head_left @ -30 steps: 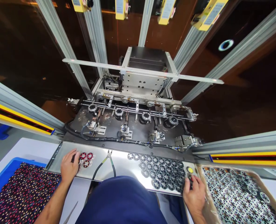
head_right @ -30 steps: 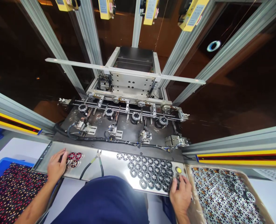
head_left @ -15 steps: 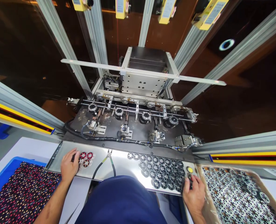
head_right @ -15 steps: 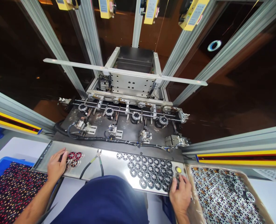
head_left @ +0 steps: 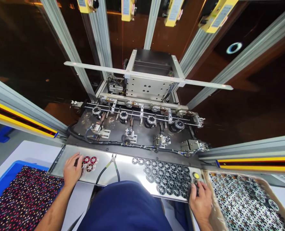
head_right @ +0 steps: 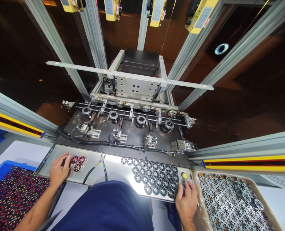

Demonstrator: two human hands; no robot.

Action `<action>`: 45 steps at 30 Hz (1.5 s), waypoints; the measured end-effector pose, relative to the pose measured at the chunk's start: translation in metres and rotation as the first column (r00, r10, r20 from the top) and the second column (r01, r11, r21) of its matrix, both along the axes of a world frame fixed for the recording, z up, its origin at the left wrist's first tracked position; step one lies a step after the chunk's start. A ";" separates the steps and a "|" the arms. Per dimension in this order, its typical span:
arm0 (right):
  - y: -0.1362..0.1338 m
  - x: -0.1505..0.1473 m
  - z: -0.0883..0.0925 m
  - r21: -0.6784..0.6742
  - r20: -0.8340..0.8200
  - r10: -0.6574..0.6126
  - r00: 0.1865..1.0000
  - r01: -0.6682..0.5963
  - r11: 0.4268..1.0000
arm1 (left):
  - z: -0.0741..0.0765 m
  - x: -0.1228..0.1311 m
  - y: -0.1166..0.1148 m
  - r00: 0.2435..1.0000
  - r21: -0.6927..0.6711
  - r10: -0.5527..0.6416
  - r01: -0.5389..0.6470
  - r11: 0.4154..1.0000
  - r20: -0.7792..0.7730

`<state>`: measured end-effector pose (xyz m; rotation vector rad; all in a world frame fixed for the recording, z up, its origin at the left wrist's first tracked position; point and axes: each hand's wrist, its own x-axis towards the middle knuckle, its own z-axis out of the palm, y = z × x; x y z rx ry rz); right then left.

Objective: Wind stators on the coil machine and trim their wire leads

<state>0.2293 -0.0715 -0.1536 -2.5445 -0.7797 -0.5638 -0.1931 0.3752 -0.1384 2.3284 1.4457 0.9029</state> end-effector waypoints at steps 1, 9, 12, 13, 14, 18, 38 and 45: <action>-0.001 -0.001 0.000 -0.005 -0.006 0.011 1.000 -0.011 1.000 | 0.000 0.000 0.000 1.000 0.001 0.000 0.000 1.000 0.001; -0.019 -0.014 0.005 -0.088 -0.031 0.044 0.999 -0.047 0.995 | -0.001 0.000 0.000 1.000 -0.016 0.011 -0.010 1.000 0.008; -0.022 -0.015 0.008 -0.127 -0.034 0.025 0.999 -0.029 0.991 | -0.001 -0.001 0.000 1.000 -0.035 0.013 -0.013 0.999 0.001; -0.022 -0.014 0.008 -0.131 -0.037 0.017 0.999 -0.021 0.991 | -0.001 -0.001 0.000 1.000 -0.042 0.013 -0.013 0.999 -0.002; -0.023 -0.013 0.008 -0.130 -0.038 0.011 0.999 -0.016 0.991 | 0.000 -0.001 0.000 1.000 -0.048 0.013 -0.013 0.999 -0.003; -0.025 -0.007 0.008 -0.112 -0.041 0.018 0.999 -0.023 0.993 | 0.001 -0.001 -0.001 1.000 -0.063 0.024 -0.024 0.998 0.007; -0.035 0.006 0.009 -0.190 0.032 0.104 0.994 -0.096 0.977 | 0.004 0.000 -0.002 0.999 -0.081 0.034 -0.032 0.996 0.017; -0.048 0.020 0.004 -0.227 0.021 0.165 0.986 -0.156 0.961 | 0.002 -0.001 -0.001 1.000 -0.083 0.029 -0.028 0.996 0.011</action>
